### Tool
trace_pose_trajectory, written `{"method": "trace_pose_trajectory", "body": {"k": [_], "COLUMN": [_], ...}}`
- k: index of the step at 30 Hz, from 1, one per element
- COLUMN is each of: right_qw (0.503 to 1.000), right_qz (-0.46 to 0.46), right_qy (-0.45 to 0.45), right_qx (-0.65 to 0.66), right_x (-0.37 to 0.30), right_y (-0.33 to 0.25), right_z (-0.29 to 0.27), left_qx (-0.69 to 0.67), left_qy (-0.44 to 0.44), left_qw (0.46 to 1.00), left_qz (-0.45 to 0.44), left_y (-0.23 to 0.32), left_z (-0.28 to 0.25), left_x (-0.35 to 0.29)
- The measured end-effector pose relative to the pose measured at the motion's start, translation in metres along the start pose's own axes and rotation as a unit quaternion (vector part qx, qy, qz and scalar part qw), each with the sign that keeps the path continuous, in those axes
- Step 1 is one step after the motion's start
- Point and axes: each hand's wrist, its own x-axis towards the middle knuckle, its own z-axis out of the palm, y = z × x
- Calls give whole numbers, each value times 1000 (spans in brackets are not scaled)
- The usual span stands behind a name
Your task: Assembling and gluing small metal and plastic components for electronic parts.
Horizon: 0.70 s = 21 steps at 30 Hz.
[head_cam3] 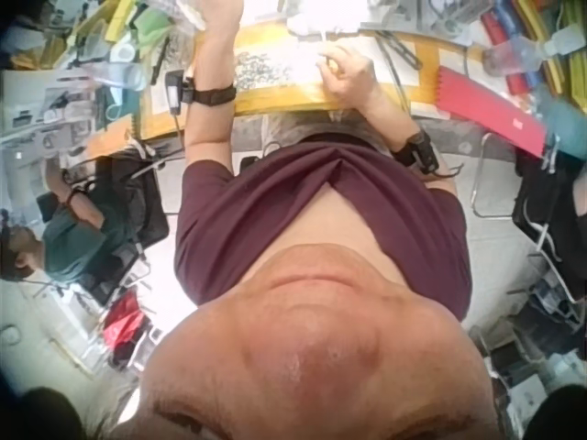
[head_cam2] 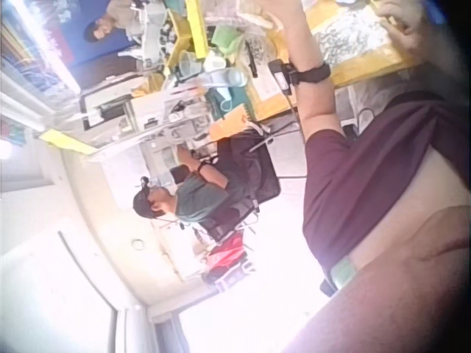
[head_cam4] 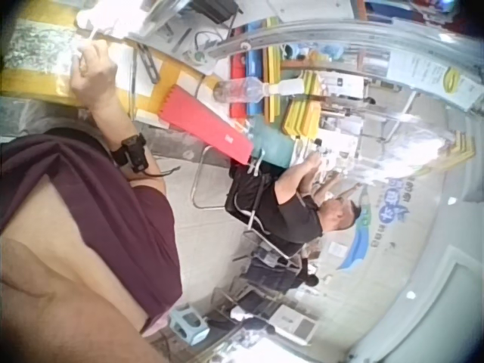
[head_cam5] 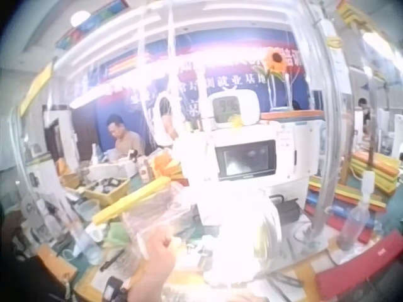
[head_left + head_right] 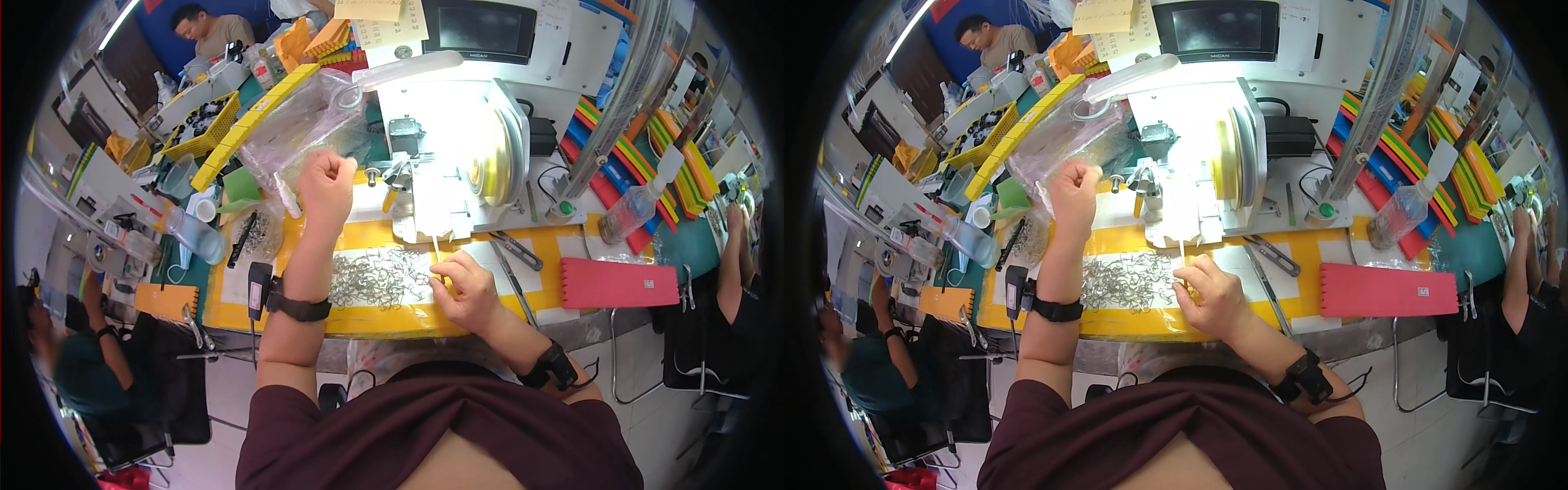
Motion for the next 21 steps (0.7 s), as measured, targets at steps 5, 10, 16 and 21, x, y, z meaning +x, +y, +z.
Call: {"method": "trace_pose_trajectory", "body": {"k": [5, 10, 16, 21], "right_qw": [999, 999, 998, 997], "right_qz": [31, 45, 42, 16], "right_qy": [-7, -6, 38, 38], "right_qx": [-6, 2, 10, 63], "right_x": [1, 0, -1, -2], "right_y": [-1, -1, 3, 1], "right_z": [0, -2, -1, -8], "left_qx": [-48, -123, 253, 224], "left_qy": [-168, -215, -257, -209], "left_qw": [973, 941, 932, 952], "left_qz": [-153, -230, -23, -6], "left_y": [-1, -6, -9, 13], "left_z": [1, 5, -14, -25], "left_x": [-7, -7, -6, 1]}}
